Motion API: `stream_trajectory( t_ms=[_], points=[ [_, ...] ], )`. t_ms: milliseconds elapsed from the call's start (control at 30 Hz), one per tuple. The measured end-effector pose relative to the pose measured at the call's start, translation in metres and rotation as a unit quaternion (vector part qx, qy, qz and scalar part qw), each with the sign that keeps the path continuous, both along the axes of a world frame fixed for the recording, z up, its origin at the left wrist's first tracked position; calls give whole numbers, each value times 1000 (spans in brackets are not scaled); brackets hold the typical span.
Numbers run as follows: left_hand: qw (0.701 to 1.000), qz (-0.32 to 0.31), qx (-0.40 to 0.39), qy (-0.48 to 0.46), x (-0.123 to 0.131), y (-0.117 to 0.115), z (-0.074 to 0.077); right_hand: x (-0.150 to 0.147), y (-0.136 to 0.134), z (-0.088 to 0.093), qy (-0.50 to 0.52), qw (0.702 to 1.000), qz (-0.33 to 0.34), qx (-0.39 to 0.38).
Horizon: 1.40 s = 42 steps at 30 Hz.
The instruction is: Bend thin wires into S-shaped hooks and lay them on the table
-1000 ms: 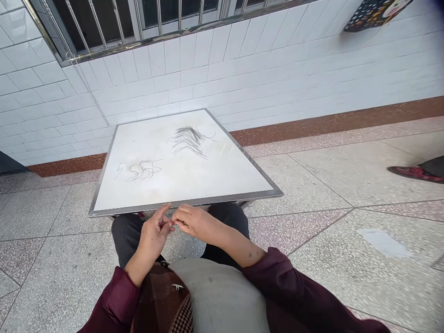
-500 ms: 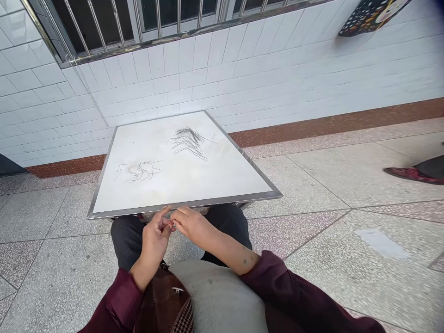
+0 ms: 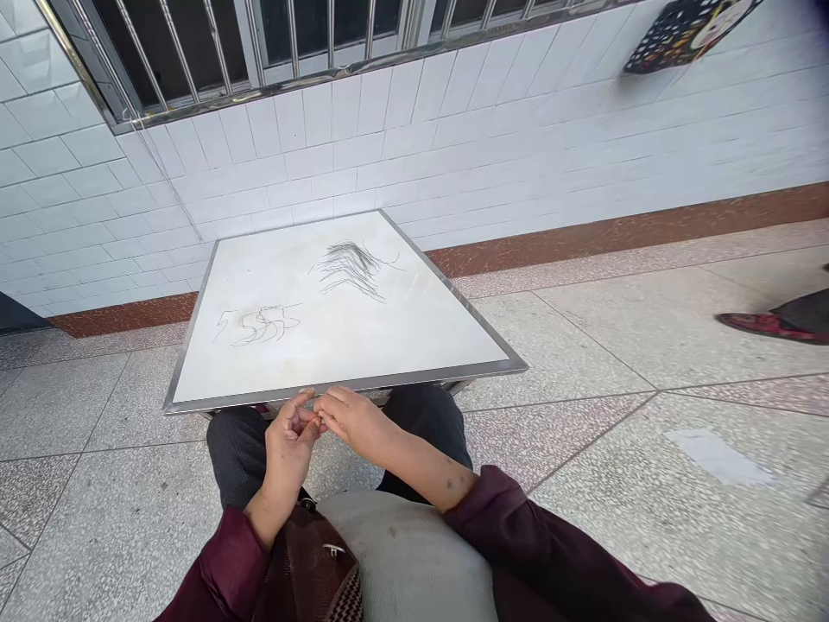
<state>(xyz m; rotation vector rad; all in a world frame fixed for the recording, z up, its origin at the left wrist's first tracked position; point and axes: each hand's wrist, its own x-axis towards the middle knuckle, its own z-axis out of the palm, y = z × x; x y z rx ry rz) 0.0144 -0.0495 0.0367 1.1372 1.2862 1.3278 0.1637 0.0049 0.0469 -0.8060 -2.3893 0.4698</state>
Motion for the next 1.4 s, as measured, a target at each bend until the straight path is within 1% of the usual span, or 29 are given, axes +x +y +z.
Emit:
stream_trajectory(
  t_ms=[67,133,233,300,400,500,667,800,933,1033,1133,1200,1233,1300,1400],
  points=[
    [1000,-1,-10,-7,-2,1,6,4,4,2,23,999,24,-6],
    [1000,0,-18,-10,-5,2,12,10,9,4,40,999,34,-12],
    [1000,2,-18,-14,-9,5,20,19,15,7,48,998,23,-12],
    [1000,-11,-6,-12,-10,6,24,22,17,8,53,998,16,-10],
    [999,-32,18,29,-11,9,29,22,19,12,65,998,11,-1],
    [996,-34,33,71,-12,15,37,20,24,20,74,997,15,6],
    [998,-33,60,14,-14,26,55,17,37,38,100,995,15,11],
    [998,6,57,5,-17,28,66,15,40,41,135,990,-14,-32],
    [998,19,63,20,-19,26,69,10,34,38,154,986,-31,-59],
    [998,16,61,21,-19,25,69,6,32,37,157,984,-24,-86],
    [998,21,61,11,-20,25,70,6,34,38,196,970,-5,-142],
    [997,31,65,8,-23,24,71,10,37,37,229,959,-7,-166],
    [997,36,67,8,-24,24,72,12,38,36,239,957,-16,-165],
    [997,41,69,8,-28,24,72,17,41,36,235,961,-43,-138],
    [997,40,68,5,-30,24,73,21,42,41,196,976,-72,-55]
  ],
)
